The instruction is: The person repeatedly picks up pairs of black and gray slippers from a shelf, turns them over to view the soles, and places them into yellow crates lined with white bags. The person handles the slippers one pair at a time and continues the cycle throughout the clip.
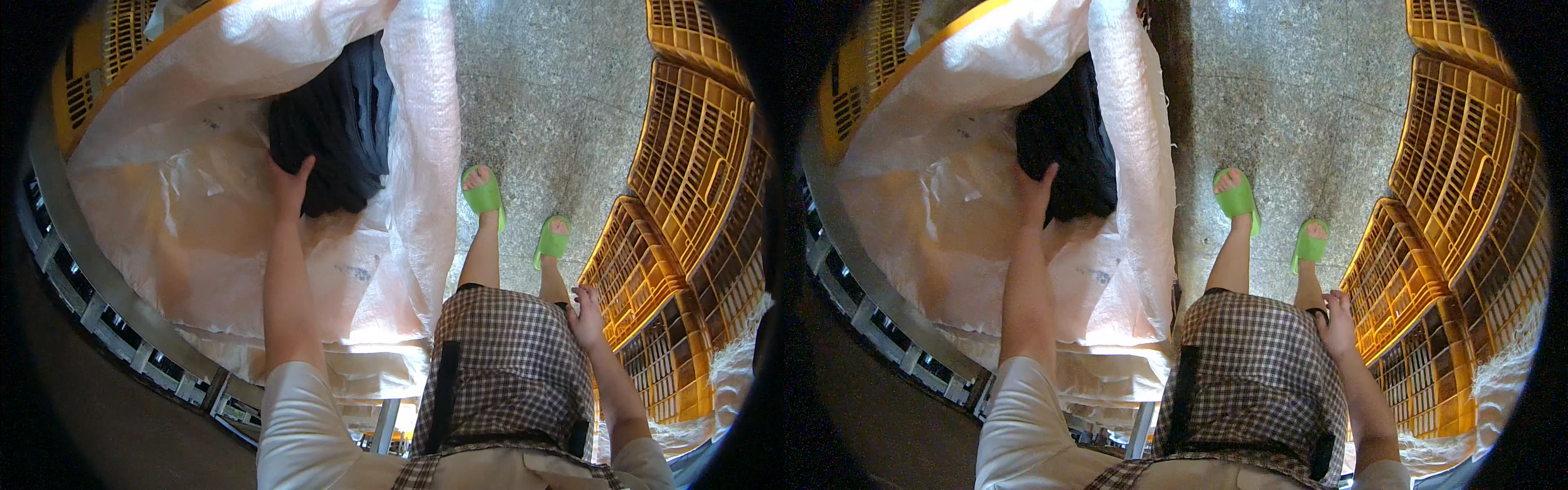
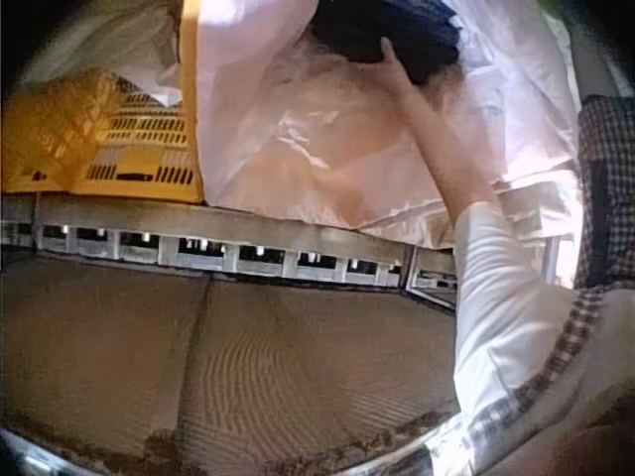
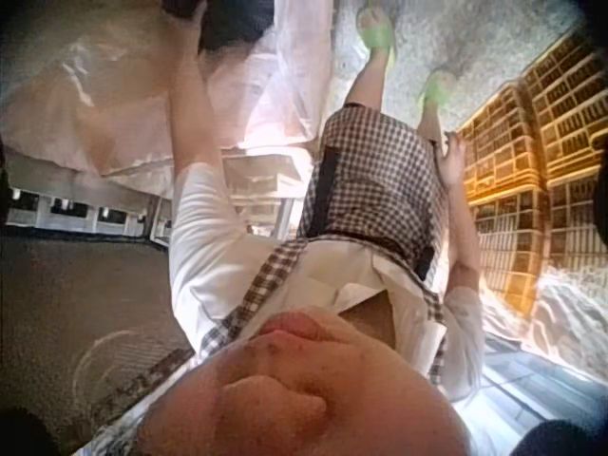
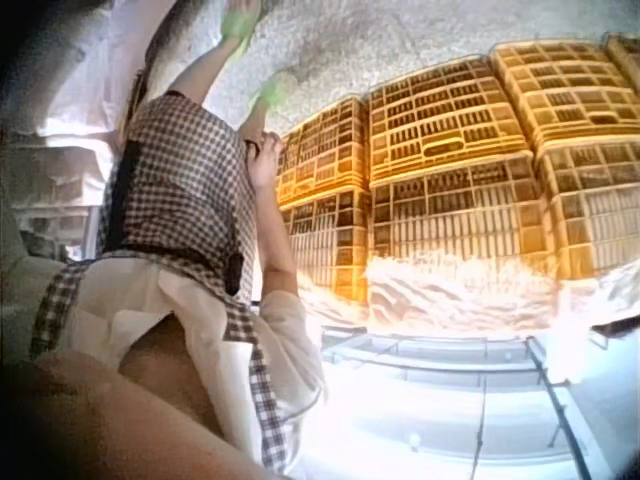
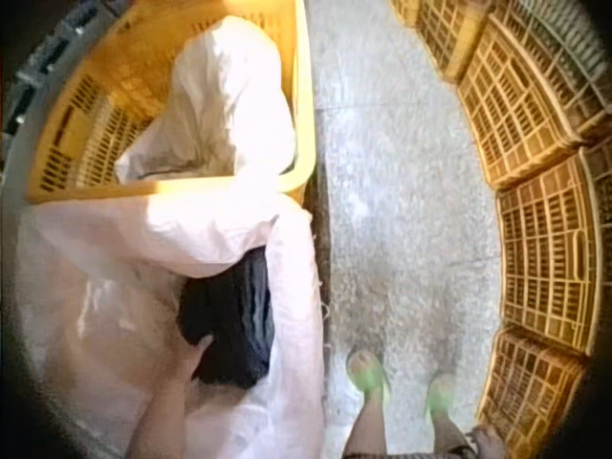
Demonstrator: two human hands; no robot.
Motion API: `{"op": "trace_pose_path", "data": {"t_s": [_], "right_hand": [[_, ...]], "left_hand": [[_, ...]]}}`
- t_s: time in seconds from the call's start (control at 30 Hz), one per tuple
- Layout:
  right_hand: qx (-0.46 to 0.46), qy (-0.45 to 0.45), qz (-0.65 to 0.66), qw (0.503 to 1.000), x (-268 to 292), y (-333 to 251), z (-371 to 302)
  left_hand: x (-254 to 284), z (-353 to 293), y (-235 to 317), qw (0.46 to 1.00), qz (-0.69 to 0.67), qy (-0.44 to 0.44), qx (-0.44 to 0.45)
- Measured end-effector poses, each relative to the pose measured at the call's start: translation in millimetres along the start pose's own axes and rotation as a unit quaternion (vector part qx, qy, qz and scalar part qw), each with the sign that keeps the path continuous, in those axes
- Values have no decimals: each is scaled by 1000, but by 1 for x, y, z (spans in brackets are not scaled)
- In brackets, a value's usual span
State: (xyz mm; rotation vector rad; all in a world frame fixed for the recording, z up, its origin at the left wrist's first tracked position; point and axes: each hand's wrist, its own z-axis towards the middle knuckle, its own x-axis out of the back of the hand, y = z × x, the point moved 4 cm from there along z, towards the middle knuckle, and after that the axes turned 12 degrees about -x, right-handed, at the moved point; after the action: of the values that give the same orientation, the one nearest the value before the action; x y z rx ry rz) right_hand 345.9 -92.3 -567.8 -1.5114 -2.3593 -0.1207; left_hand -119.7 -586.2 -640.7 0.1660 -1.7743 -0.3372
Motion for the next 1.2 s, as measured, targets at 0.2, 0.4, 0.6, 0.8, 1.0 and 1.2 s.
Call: {"op": "trace_pose_path", "data": {"t_s": [0.2, 0.4, 0.6, 0.8, 1.0, 1.2], "right_hand": [[23, 43, -21, 999, 2, 23, -1], [16, 66, -46, 997, 5, 57, 5], [167, 117, 6, 979, 59, 12, -33], [243, 136, 76, 957, 127, -94, -134], [371, 142, 73, 915, 176, -244, -278], [677, 190, 103, 703, 156, -449, -438]], "left_hand": [[-37, 4, -27, 990, 79, -22, 119], [-7, 15, -29, 981, 127, -121, 77], [48, -83, 138, 982, -97, 159, 43], [182, -234, 331, 955, -200, -77, -203], [333, -339, 383, 918, -278, -170, -226], [415, -367, 317, 960, -219, -84, -151]]}}
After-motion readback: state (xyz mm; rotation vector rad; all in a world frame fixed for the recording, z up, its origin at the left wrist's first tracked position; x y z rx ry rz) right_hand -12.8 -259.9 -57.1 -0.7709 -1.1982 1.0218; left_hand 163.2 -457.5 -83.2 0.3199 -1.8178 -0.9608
